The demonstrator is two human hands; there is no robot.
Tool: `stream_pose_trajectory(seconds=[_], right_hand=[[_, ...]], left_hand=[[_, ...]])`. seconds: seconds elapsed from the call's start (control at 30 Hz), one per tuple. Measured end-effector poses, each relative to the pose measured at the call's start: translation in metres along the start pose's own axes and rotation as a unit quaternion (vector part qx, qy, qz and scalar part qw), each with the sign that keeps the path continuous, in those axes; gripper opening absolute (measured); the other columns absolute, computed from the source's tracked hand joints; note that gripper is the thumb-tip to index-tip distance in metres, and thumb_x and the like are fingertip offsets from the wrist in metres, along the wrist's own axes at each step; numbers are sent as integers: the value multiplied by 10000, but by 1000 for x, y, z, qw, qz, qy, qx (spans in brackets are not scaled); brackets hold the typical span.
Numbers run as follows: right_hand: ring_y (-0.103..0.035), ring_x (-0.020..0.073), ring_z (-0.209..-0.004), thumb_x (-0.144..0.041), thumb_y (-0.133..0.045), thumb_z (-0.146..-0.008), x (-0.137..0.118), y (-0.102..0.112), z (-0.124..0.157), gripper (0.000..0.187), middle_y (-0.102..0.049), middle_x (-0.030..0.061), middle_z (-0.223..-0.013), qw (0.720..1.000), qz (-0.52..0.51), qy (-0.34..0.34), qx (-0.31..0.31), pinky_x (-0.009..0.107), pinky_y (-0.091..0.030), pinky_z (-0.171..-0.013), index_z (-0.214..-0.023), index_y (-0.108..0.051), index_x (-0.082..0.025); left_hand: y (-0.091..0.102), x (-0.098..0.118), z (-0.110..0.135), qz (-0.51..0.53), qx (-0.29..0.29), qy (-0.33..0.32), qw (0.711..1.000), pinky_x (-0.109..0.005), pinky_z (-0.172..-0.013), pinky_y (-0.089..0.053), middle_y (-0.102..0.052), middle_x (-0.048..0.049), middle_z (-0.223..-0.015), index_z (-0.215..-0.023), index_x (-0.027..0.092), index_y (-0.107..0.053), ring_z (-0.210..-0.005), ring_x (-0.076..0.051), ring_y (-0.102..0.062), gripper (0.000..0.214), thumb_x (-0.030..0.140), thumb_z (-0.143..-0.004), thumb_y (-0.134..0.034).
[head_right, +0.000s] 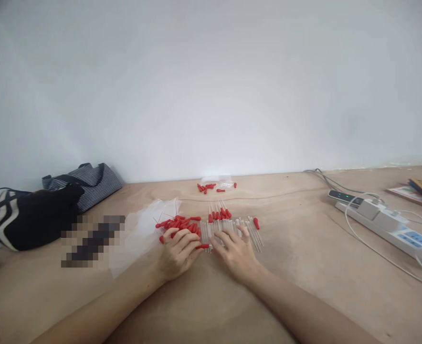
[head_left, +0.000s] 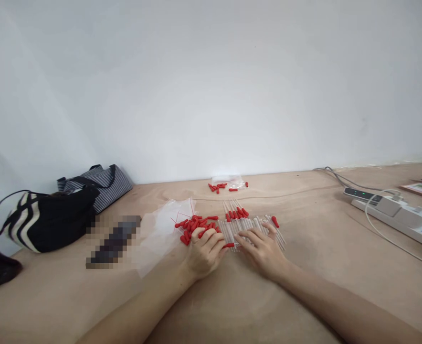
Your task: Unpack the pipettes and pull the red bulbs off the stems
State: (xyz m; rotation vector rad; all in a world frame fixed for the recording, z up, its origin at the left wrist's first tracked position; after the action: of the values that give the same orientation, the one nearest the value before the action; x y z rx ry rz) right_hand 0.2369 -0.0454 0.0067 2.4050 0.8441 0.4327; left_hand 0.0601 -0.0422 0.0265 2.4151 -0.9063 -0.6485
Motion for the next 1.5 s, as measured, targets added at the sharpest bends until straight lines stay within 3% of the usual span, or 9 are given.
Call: stream_pose_trajectory(seconds=[0.2, 0.37, 0.57, 0.87, 1.13, 1.33, 1.5], right_hand=[[-497, 83, -634, -108, -385, -845, 1, -9, 4, 219, -608, -16, -682, 999, -42, 15, -16, 355, -183, -877, -923, -575, -185], [-478, 92, -616, -97, -361, -837, -3, -8, 2, 228, -574, -15, -643, 999, -33, 18, -24, 341, -198, -829, -872, -573, -172], [-421, 95, -556, -92, -370, -802, -3, -7, 0, 235, -537, -21, -603, 998, 9, 41, -55, 307, -202, -683, -865, -576, -185], [-351, 86, -499, -123, -392, -785, -4, -2, -1, 274, -505, -30, -592, 995, 21, 53, -79, 288, -159, -598, -955, -580, -226], [-334, 69, -464, -126, -385, -786, -1, 0, 0, 374, -499, -38, -597, 994, 15, 42, -103, 284, -164, -606, -1078, -551, -290], [-368, 74, -474, -106, -370, -781, -4, 1, 0, 416, -524, -28, -618, 992, 16, 48, -119, 288, -177, -631, -1129, -514, -281], [-433, 94, -517, -63, -365, -754, 19, 2, 5, 353, -582, -10, -652, 994, -4, -43, -102, 290, -216, -662, -1023, -542, -206]], left_hand=[[-4, 2, 1, 15, 3, 22, 1000, -373, -859, -268, -670, 20, -815, -742, 205, -597, -823, -156, -549, 91, 274, -779, -549], [-10, 3, 2, -6, -21, 18, 1000, -451, -932, -204, -636, -2, -1044, -842, 232, -611, -982, -198, -528, 117, 304, -802, -528], [-11, 5, 2, -43, -37, 3, 998, -489, -973, -146, -580, -15, -1149, -755, 224, -616, -1062, -204, -489, 151, 292, -824, -500], [-9, 5, 2, -40, -26, -1, 999, -482, -994, -111, -601, -7, -1112, -687, 225, -619, -1050, -199, -490, 168, 280, -809, -516], [-7, 6, 2, -27, -25, 13, 999, -492, -981, -144, -606, -1, -1107, -691, 228, -613, -1030, -200, -506, 163, 223, -809, -500], [-1, 6, 1, -30, 0, 11, 999, -485, -979, -158, -626, 15, -1072, -725, 240, -616, -1015, -188, -510, 149, 205, -811, -500], [15, -14, -4, -58, 13, 73, 996, -509, -909, -237, -630, -18, -1052, -720, 233, -620, -983, -221, -518, 164, 217, -821, -491]])
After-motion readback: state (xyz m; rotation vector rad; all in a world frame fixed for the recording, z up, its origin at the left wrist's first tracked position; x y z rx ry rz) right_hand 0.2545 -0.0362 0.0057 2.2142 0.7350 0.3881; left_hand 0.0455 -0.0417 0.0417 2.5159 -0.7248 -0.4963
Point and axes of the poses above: each hand's wrist, its own z-axis away from the middle knuckle, its own y-axis out of the back of the hand, x = y × z, the point moved 2 cm from there along -z, towards the middle knuckle
